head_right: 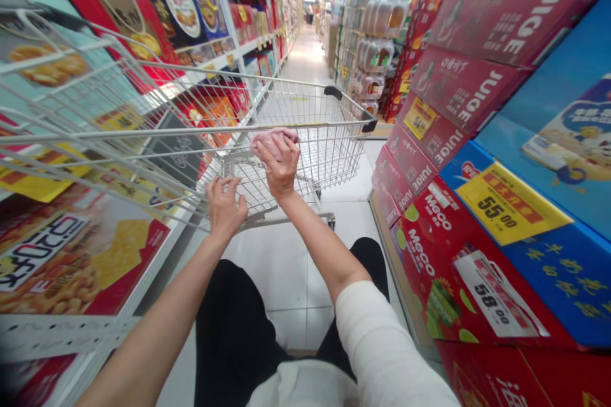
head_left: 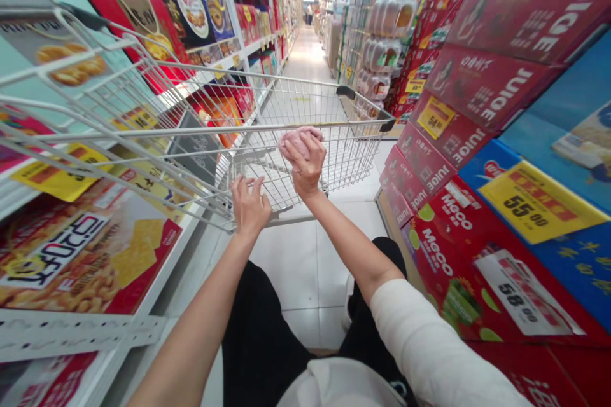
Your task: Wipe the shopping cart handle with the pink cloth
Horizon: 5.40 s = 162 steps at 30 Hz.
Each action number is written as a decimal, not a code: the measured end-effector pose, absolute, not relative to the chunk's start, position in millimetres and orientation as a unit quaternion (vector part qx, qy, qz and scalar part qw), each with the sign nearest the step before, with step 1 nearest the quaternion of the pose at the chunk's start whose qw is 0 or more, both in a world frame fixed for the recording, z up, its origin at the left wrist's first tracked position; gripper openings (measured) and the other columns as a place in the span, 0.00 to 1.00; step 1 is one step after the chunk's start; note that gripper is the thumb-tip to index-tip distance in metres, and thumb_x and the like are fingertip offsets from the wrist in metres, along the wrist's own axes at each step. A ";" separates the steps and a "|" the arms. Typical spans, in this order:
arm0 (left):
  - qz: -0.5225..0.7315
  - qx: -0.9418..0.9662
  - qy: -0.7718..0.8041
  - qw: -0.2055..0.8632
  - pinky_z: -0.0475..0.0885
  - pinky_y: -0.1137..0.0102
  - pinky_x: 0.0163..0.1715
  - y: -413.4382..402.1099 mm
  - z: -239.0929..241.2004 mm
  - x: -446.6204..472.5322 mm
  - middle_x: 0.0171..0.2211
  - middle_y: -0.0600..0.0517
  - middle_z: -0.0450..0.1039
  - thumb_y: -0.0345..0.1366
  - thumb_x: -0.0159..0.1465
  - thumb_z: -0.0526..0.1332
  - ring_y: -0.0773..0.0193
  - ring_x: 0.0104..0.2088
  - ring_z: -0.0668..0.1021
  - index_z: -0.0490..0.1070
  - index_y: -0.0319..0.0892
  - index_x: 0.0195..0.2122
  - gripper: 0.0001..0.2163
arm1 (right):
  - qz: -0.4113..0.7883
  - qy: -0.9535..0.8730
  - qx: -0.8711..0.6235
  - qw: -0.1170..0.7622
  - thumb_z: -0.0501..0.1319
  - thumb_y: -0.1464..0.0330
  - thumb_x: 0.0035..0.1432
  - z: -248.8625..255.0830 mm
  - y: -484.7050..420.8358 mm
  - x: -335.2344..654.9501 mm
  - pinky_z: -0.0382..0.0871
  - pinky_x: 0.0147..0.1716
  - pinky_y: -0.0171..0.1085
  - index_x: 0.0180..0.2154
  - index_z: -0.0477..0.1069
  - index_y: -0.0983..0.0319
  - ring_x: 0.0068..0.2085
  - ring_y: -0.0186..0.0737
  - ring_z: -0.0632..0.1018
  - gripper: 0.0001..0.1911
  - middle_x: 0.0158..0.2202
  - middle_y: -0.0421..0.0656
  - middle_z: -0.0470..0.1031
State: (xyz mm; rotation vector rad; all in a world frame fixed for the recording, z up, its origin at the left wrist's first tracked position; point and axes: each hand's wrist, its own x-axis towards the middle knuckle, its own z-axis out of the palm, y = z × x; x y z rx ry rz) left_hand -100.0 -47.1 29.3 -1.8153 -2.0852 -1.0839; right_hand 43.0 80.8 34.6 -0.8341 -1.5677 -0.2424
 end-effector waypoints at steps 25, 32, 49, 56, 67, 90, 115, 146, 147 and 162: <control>-0.407 -0.562 -0.700 0.170 0.43 0.39 0.75 -50.9 96.3 -90.2 0.67 0.37 0.65 0.35 0.65 0.58 0.41 0.74 0.59 0.72 0.43 0.60 0.21 | -0.117 -0.805 -0.261 0.519 0.60 0.63 0.72 124.2 70.2 -30.5 0.65 0.72 0.52 0.48 0.80 0.53 0.68 0.45 0.73 0.10 0.61 0.40 0.77; -0.377 -0.620 -0.676 0.127 0.42 0.43 0.76 -9.8 124.7 -97.4 0.68 0.37 0.65 0.31 0.61 0.59 0.44 0.76 0.55 0.66 0.39 0.64 0.28 | -0.069 -0.828 -0.286 0.477 0.59 0.66 0.72 156.3 102.8 11.6 0.70 0.66 0.52 0.41 0.78 0.58 0.56 0.43 0.78 0.09 0.53 0.44 0.80; -0.370 -0.618 -0.683 0.122 0.53 0.43 0.73 2.5 132.6 -94.4 0.61 0.38 0.68 0.31 0.60 0.58 0.41 0.68 0.63 0.71 0.38 0.57 0.23 | -0.128 -0.809 -0.320 0.476 0.59 0.66 0.72 109.8 113.1 11.7 0.59 0.75 0.53 0.52 0.78 0.52 0.71 0.44 0.68 0.12 0.66 0.43 0.73; -0.362 -0.617 -0.687 0.132 0.53 0.42 0.73 -22.8 133.7 -97.5 0.60 0.38 0.68 0.29 0.59 0.57 0.41 0.67 0.64 0.71 0.40 0.56 0.23 | -0.092 -0.784 -0.351 0.504 0.55 0.71 0.73 64.9 94.5 37.3 0.65 0.73 0.49 0.58 0.77 0.53 0.70 0.43 0.72 0.19 0.65 0.46 0.74; -0.366 -0.623 -0.679 0.127 0.49 0.44 0.76 -63.6 127.9 -104.0 0.63 0.40 0.66 0.28 0.60 0.57 0.44 0.71 0.63 0.68 0.43 0.62 0.27 | -0.108 -0.779 -0.349 0.510 0.55 0.72 0.73 32.3 63.2 33.6 0.68 0.71 0.49 0.54 0.81 0.55 0.69 0.44 0.73 0.18 0.62 0.47 0.79; -0.299 -0.606 -0.733 0.082 0.56 0.44 0.70 -48.1 47.8 -91.3 0.48 0.39 0.78 0.28 0.62 0.51 0.44 0.56 0.76 0.80 0.40 0.50 0.21 | -0.154 -0.770 -0.329 0.525 0.57 0.69 0.72 5.5 60.0 20.0 0.62 0.75 0.49 0.59 0.78 0.53 0.75 0.46 0.65 0.19 0.67 0.45 0.73; -0.263 -0.605 -0.746 0.093 0.43 0.38 0.75 -56.5 30.9 -74.6 0.65 0.35 0.72 0.28 0.64 0.52 0.37 0.74 0.61 0.68 0.33 0.68 0.30 | -0.030 -0.791 -0.405 0.458 0.62 0.72 0.70 -80.1 46.9 39.2 0.65 0.73 0.49 0.54 0.81 0.58 0.73 0.47 0.69 0.15 0.64 0.52 0.77; -0.389 -0.477 -0.783 0.091 0.44 0.40 0.68 -65.9 26.2 -60.2 0.45 0.47 0.78 0.30 0.72 0.53 0.49 0.70 0.60 0.79 0.48 0.41 0.14 | -0.099 -0.745 -0.309 0.582 0.60 0.71 0.71 -115.8 26.4 35.7 0.72 0.69 0.49 0.50 0.81 0.56 0.70 0.43 0.72 0.13 0.59 0.47 0.81; -0.390 -0.476 -0.783 0.090 0.44 0.40 0.68 -66.8 26.1 -59.3 0.46 0.46 0.78 0.30 0.72 0.54 0.49 0.70 0.60 0.79 0.49 0.42 0.14 | -0.103 -0.745 -0.307 0.583 0.59 0.72 0.72 -116.0 24.5 38.5 0.72 0.69 0.48 0.51 0.81 0.56 0.70 0.43 0.72 0.14 0.59 0.47 0.81; -0.438 -0.450 -0.770 0.111 0.39 0.36 0.68 -83.0 9.1 -42.6 0.59 0.45 0.80 0.38 0.75 0.54 0.46 0.76 0.54 0.82 0.49 0.46 0.14 | -0.125 -0.715 -0.288 0.625 0.62 0.71 0.70 -99.1 9.4 33.7 0.66 0.73 0.51 0.55 0.79 0.54 0.74 0.45 0.65 0.16 0.65 0.46 0.76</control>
